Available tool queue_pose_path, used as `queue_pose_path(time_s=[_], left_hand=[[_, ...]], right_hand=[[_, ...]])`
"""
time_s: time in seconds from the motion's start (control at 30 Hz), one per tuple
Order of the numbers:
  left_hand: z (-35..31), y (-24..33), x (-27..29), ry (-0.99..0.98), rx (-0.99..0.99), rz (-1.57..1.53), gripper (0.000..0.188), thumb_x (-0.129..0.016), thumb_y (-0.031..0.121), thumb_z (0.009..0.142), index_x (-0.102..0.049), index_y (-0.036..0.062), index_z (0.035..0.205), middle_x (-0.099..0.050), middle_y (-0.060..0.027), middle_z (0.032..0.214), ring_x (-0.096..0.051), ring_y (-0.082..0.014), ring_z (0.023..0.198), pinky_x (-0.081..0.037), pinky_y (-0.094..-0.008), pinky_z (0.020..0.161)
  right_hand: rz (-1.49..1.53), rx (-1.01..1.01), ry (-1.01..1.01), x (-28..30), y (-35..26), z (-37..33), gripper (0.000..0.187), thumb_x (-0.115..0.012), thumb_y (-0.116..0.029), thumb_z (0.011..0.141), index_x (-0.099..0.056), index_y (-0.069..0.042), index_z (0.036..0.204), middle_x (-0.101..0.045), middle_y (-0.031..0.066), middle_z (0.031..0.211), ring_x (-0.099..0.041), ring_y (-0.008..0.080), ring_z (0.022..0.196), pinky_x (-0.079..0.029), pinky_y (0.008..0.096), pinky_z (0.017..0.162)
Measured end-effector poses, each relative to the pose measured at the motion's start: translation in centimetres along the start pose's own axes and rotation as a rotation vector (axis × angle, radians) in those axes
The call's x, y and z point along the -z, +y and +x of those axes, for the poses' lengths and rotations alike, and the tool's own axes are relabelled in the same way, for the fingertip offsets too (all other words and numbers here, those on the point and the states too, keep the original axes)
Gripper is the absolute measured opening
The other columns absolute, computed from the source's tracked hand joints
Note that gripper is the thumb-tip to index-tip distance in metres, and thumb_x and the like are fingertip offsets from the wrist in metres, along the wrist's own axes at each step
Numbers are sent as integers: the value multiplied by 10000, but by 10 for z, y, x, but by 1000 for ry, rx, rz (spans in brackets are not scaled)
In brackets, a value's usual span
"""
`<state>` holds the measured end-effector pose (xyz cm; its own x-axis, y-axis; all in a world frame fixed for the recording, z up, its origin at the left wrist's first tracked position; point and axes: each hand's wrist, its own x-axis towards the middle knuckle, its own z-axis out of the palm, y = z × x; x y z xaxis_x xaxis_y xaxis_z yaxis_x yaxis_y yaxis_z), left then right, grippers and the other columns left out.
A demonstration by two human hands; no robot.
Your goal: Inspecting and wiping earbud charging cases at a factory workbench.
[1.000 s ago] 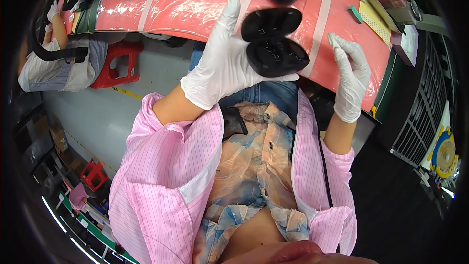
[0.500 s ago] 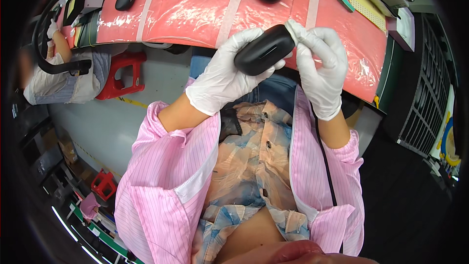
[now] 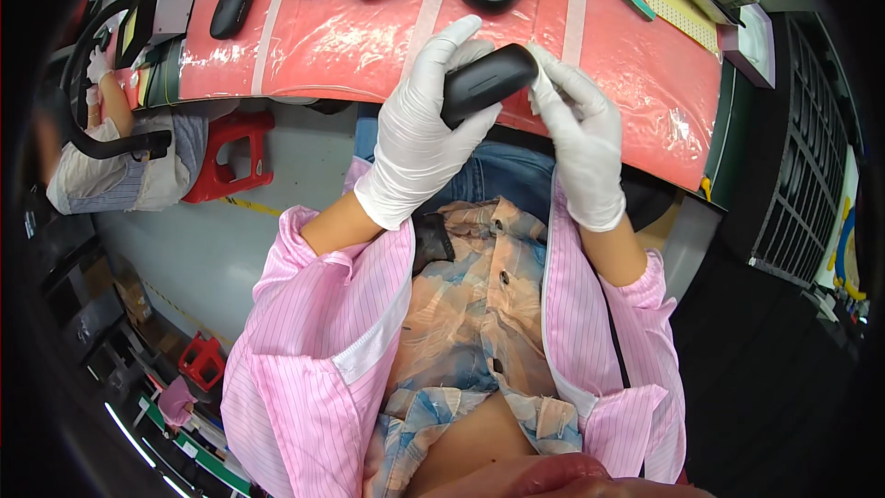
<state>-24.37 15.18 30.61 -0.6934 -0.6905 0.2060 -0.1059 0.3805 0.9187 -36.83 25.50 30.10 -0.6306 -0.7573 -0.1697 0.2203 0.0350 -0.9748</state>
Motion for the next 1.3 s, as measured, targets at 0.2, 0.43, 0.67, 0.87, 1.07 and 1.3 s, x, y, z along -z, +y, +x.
queue_pose_path(time_s=[0.2,0.43,0.67,0.87,1.07,1.3], left_hand=[[3,4,4,-2,-77,219,754,-782,-12,665,-489,94,1351,-681,-123,1086,-676,-272,930,-544,-310,774],[3,12,4,90,-299,166,818,-856,66,675,-440,22,1378,-712,-131,1053,-706,-200,943,-555,-282,823],[4,11,7,139,-310,410,823,-854,130,656,-482,65,1388,-715,-116,973,-715,-228,806,-570,-285,683],[3,10,8,154,-430,259,746,-844,100,671,-519,33,1338,-713,-118,954,-712,-230,782,-567,-296,670],[2,8,6,-94,372,-652,464,-752,47,799,-529,28,1206,-616,-24,1093,-613,-110,974,-501,-260,861],[11,12,11,-71,736,-1275,473,-398,441,1016,-492,59,1279,-606,-51,1108,-623,-157,967,-520,-308,869]], right_hand=[[-896,873,-150,-10,-10,-11,351,-594,52,829,-688,-51,1151,-588,61,907,-550,112,758,-448,268,684],[432,-256,-141,-7,7,-13,229,-560,-31,927,-678,-10,1123,-635,40,912,-578,97,849,-492,304,717],[-930,959,-138,-14,-22,-17,440,-660,61,650,-756,-152,1024,-567,-6,796,-531,159,700,-415,277,626],[-114,181,-91,-3,-12,-5,294,-551,38,895,-663,-6,1163,-561,41,898,-542,118,840,-445,253,756],[-192,342,-15,11,-19,14,254,-561,-27,940,-658,-9,1173,-606,13,953,-543,77,886,-431,219,792],[-772,893,-461,-1,-26,15,360,-625,46,723,-737,-102,1031,-563,64,792,-542,183,687,-444,315,622]])
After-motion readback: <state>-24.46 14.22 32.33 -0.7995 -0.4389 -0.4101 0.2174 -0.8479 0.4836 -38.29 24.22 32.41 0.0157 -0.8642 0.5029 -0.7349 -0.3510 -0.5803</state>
